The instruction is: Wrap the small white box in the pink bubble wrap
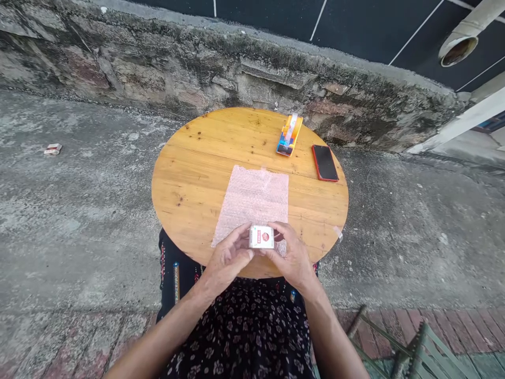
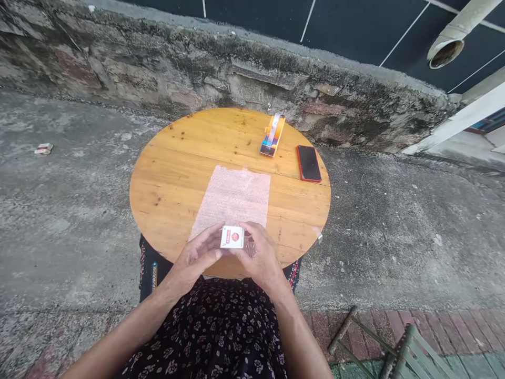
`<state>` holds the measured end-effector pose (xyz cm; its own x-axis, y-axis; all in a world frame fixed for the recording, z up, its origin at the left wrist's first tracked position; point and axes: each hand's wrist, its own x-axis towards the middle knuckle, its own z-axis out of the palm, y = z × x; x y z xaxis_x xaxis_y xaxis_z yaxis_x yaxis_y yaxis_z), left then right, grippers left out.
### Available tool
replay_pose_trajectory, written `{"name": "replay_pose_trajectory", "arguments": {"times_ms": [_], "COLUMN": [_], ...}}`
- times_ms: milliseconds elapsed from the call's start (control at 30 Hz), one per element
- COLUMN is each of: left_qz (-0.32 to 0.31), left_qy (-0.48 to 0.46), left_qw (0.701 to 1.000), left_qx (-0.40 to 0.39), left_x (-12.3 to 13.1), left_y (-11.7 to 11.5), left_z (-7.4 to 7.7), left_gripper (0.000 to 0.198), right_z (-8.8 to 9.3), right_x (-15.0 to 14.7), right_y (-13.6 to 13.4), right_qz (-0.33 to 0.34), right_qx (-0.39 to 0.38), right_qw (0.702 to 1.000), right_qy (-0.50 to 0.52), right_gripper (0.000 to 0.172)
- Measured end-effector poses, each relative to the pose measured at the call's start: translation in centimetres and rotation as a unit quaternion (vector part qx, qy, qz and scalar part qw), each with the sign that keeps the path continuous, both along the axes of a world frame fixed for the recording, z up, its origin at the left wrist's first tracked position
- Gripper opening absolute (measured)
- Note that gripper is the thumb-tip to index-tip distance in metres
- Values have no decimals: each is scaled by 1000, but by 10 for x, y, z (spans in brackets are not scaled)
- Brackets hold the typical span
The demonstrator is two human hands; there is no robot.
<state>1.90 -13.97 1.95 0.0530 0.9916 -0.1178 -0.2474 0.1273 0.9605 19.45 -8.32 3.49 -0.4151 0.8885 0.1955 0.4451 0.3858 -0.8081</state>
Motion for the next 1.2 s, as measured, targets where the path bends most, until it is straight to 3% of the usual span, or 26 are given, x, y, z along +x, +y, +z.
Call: {"name": "replay_pose_trajectory", "arguments": {"times_ms": [100,200,300,400,633,1200], "left_qz": [49,68,42,18,1,-7], "left_qy": [217,401,486,525,546,552], "left_qw": [973,896,845,823,811,805], "left_qx": [62,176,221,216,210,215], "left_x": [-1,0,3,6,6,3], "left_y": [2,5,8,8,7,8], "left_z": [-1,-8,-15,-20,-20,-21], "left_gripper": [50,44,37,32,29,29], "right_z": [-6,-11,-12,-12,-20,-27], "right_x": [8,14,11,0,-22,-25], "right_y": [13,30,44,51,57,57], "right_qz": [-58,-108,-106,-82,-54,-33], "right_qx": [-32,-44,-30,-13,8,26], "right_qw": [998,993,994,997,998,998], "right_qy": [-2,-3,1,-1,-14,-39], "right_gripper": [46,46,46,45,44,47]}}
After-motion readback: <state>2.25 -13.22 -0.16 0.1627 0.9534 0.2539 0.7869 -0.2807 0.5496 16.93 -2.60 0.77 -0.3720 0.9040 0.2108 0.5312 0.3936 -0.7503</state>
